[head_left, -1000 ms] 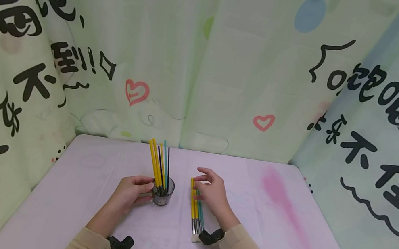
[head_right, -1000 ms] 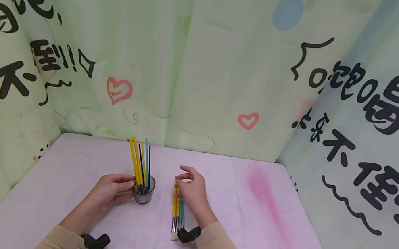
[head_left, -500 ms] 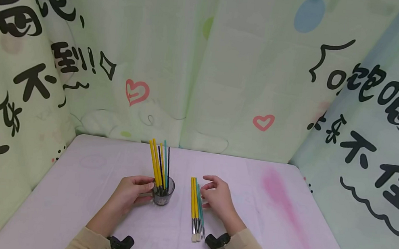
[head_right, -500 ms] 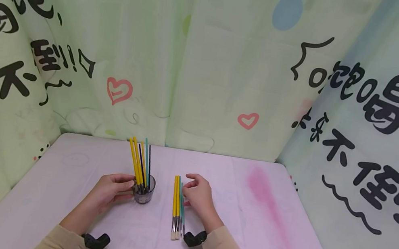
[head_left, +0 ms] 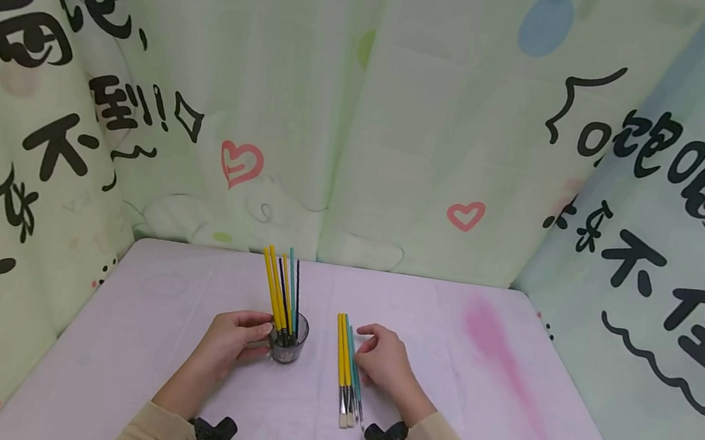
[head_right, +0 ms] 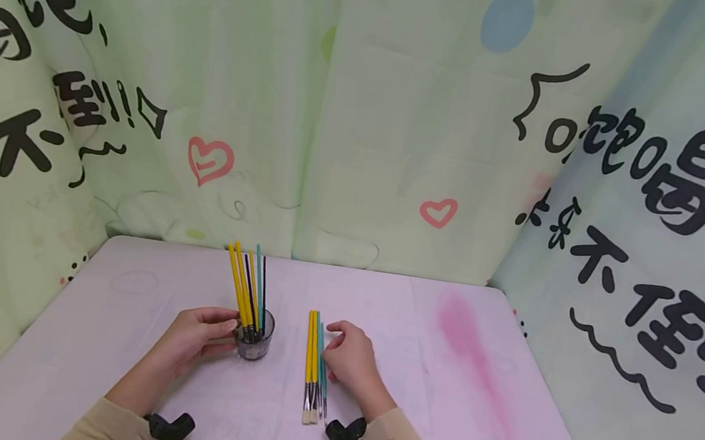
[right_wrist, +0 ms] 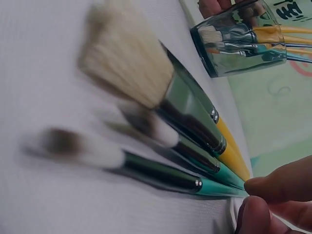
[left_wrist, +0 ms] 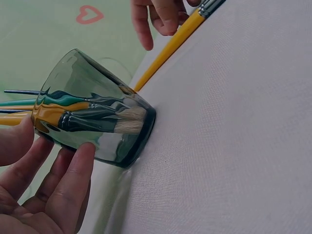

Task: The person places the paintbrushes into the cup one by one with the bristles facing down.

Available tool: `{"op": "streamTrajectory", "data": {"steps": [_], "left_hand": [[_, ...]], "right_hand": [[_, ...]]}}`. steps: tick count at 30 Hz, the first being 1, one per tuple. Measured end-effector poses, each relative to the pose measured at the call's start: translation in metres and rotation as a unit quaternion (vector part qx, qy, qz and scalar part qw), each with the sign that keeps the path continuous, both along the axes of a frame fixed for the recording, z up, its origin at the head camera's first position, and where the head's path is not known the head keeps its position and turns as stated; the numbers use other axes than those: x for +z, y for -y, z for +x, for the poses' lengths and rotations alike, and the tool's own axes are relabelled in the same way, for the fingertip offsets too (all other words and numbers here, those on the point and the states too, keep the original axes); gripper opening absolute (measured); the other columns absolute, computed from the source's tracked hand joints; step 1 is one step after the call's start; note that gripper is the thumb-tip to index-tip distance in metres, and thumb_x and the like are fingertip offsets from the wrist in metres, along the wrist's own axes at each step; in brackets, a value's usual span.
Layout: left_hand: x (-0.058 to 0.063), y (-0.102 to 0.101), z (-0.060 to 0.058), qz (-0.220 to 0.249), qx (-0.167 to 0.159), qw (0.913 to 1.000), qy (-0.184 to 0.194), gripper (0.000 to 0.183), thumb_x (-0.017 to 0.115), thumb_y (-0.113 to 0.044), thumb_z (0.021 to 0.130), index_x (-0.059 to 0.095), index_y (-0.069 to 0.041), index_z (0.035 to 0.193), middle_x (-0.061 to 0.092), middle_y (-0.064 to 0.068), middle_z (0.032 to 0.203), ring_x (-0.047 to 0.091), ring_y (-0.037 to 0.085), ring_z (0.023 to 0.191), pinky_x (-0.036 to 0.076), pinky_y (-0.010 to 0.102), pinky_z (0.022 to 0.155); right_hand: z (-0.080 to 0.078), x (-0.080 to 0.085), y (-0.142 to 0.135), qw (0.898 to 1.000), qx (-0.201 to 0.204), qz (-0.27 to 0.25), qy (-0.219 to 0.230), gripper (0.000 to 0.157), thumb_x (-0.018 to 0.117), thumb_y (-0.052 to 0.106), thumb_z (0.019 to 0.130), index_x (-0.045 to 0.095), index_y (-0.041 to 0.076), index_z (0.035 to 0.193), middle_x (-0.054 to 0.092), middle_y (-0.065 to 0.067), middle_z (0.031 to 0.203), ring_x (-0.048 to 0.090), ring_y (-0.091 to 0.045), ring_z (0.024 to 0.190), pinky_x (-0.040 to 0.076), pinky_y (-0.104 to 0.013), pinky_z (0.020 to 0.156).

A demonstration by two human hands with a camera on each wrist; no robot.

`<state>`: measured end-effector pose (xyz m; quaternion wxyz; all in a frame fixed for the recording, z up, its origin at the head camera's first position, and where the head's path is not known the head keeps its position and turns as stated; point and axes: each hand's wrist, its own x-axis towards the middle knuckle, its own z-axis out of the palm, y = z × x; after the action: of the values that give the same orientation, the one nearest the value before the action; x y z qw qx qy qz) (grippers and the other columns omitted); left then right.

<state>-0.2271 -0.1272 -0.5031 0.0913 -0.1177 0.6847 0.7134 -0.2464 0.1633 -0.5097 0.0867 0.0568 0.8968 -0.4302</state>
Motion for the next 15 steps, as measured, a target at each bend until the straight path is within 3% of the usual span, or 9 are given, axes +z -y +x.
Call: {"op": "streamTrajectory", "data": {"steps": [9,15], "left_hand": [[-0.0004,-0.0011,0.0003,-0.01,0.003,0.9999,0.0,0.03,0.074,-0.01,0.102,0.074,0.001,0.13,0.074,0.019,0.126,0.076,0.02,0.098,0.069,0.043,0.09],[-0.0006,-0.0016,0.0004,-0.009,0.005,0.9999,0.002,0.03,0.074,-0.009,0.102,0.074,0.001,0.13,0.074,0.019,0.126,0.076,0.02,0.098,0.069,0.043,0.09]], "right_hand": [[-0.0008,-0.0039,0.0015,0.999,0.012,0.032,-0.015,0.045,0.078,0.001,0.089,0.069,0.007,0.132,0.064,-0.005,0.081,0.057,-0.017,0.052,0.048,-0.02,0.048],[-0.0023,-0.0036,0.0024,0.996,0.001,0.079,-0.032,0.046,0.074,-0.001,0.086,0.07,0.007,0.131,0.063,-0.003,0.079,0.056,-0.018,0.061,0.046,-0.023,0.052]]}}
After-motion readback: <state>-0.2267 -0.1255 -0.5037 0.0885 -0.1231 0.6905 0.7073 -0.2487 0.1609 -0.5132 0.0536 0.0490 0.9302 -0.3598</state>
